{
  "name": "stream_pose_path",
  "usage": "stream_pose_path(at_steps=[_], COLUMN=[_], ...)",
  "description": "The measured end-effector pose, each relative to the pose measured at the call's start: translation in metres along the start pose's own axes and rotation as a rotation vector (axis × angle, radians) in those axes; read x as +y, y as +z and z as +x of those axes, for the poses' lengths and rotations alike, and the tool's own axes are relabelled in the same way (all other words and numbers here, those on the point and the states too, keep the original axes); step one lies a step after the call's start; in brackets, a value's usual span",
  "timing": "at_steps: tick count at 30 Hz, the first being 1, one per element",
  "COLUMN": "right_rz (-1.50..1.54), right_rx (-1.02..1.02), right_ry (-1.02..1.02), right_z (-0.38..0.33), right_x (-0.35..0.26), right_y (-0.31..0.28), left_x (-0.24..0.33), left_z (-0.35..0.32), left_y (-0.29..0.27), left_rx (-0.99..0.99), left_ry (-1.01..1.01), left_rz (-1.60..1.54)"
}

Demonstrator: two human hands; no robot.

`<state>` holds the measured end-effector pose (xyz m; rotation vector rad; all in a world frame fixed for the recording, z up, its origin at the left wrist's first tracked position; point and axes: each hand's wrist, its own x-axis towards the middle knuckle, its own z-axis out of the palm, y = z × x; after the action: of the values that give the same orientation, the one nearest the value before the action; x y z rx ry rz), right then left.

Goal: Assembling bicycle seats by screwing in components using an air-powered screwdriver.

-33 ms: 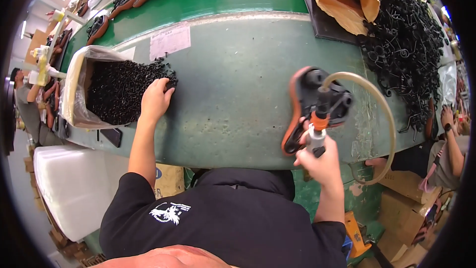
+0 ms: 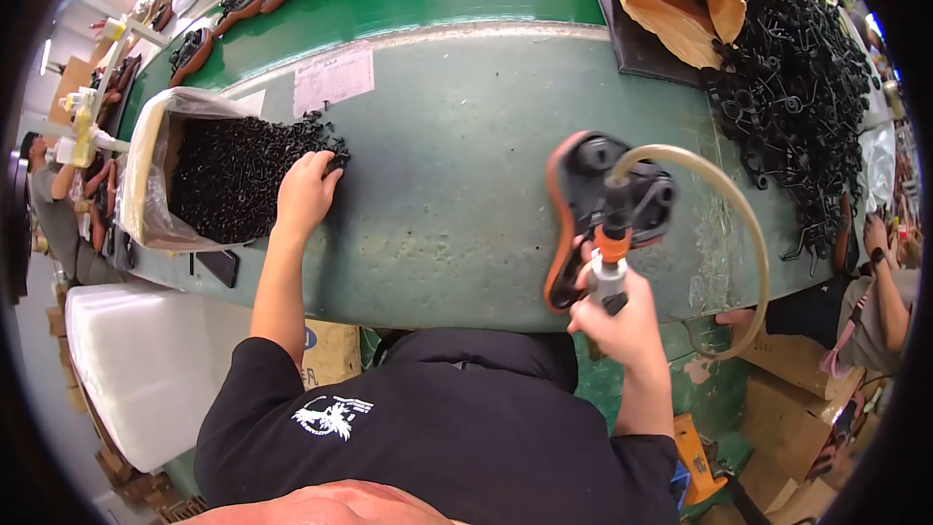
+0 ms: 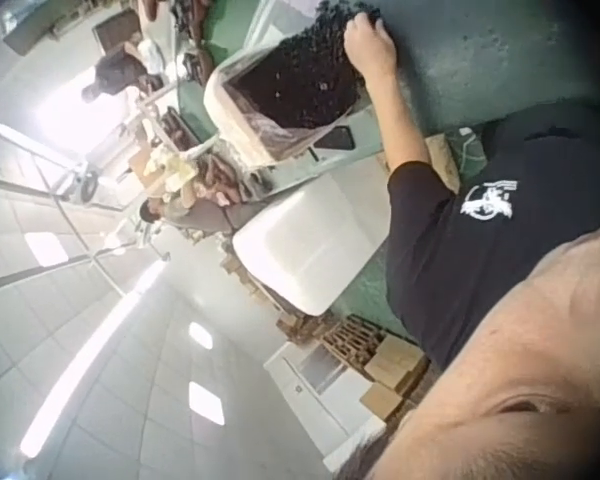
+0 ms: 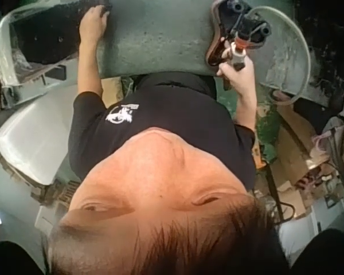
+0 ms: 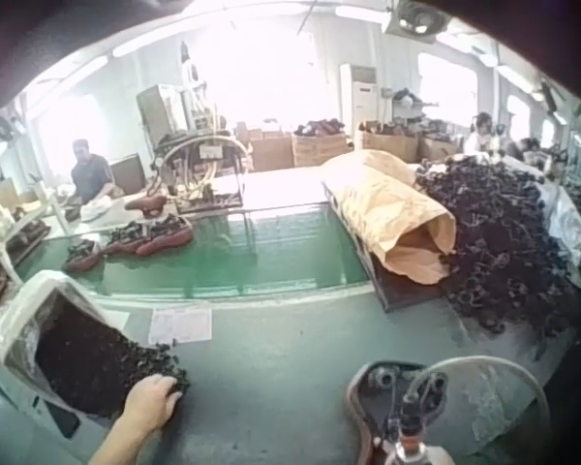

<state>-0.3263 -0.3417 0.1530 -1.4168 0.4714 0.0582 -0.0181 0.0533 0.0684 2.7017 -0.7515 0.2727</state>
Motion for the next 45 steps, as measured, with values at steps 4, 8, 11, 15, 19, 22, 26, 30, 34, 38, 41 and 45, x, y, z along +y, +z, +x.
stream_pose_path(at_steps=[4, 8, 11, 15, 19, 22, 26, 30, 34, 38, 41, 45], right_rz=[-0.098, -0.239, -0.056, 0.221, 0.366, 0.397, 0.318, 0.367, 0.404, 0.374, 0.357, 0.287], right_rx=[-0.257, -0.273, -0.152, -0.040, -0.108, -0.156, -0.148, -0.262, -0.449, -0.534, -0.472, -0.430], right_ry=[0.195, 0.176, 0.030, -0.475, -0.720, -0.795, -0.931, -1.040, -1.083, -1.086, -1.077, -1.106], right_z=[-0.009, -0.019, -0.024, -0.018, 0.001, 0.007, 0.011, 0.017, 0.026, 0.032, 0.026, 0.025], right_x=[-0.012, -0.035, -0.063, -0.074, -0.080, -0.079, -0.077, -0.081, -0.089, -0.089, -0.084, -0.081], right_y=[0.014, 0.008, 0.006, 0.021, 0.029, 0.038, 0.041, 0.042, 0.054, 0.056, 0.054, 0.049], left_x=[-0.008, -0.002, 0.002, 0.021, 0.032, 0.026, 0.045, 0.116, 0.180, 0.201, 0.207, 0.208], left_z=[0.008, 0.009, 0.007, 0.010, 0.010, 0.013, 0.007, -0.015, -0.043, -0.055, -0.050, -0.042], left_y=[0.015, 0.015, 0.022, 0.024, 0.029, 0.033, 0.020, -0.009, -0.011, -0.006, -0.007, -0.007], left_rx=[0.050, 0.100, 0.141, 0.223, 0.196, 0.157, 0.168, -0.166, -0.625, -0.671, -0.667, -0.753], left_ry=[0.143, 0.149, 0.149, 0.195, 0.080, 0.058, -0.044, -0.336, -0.312, -0.191, -0.187, -0.193], left_rz=[0.020, -0.007, -0.016, -0.012, 0.010, -0.008, -0.304, -1.510, -2.116, -2.260, -2.176, -2.080])
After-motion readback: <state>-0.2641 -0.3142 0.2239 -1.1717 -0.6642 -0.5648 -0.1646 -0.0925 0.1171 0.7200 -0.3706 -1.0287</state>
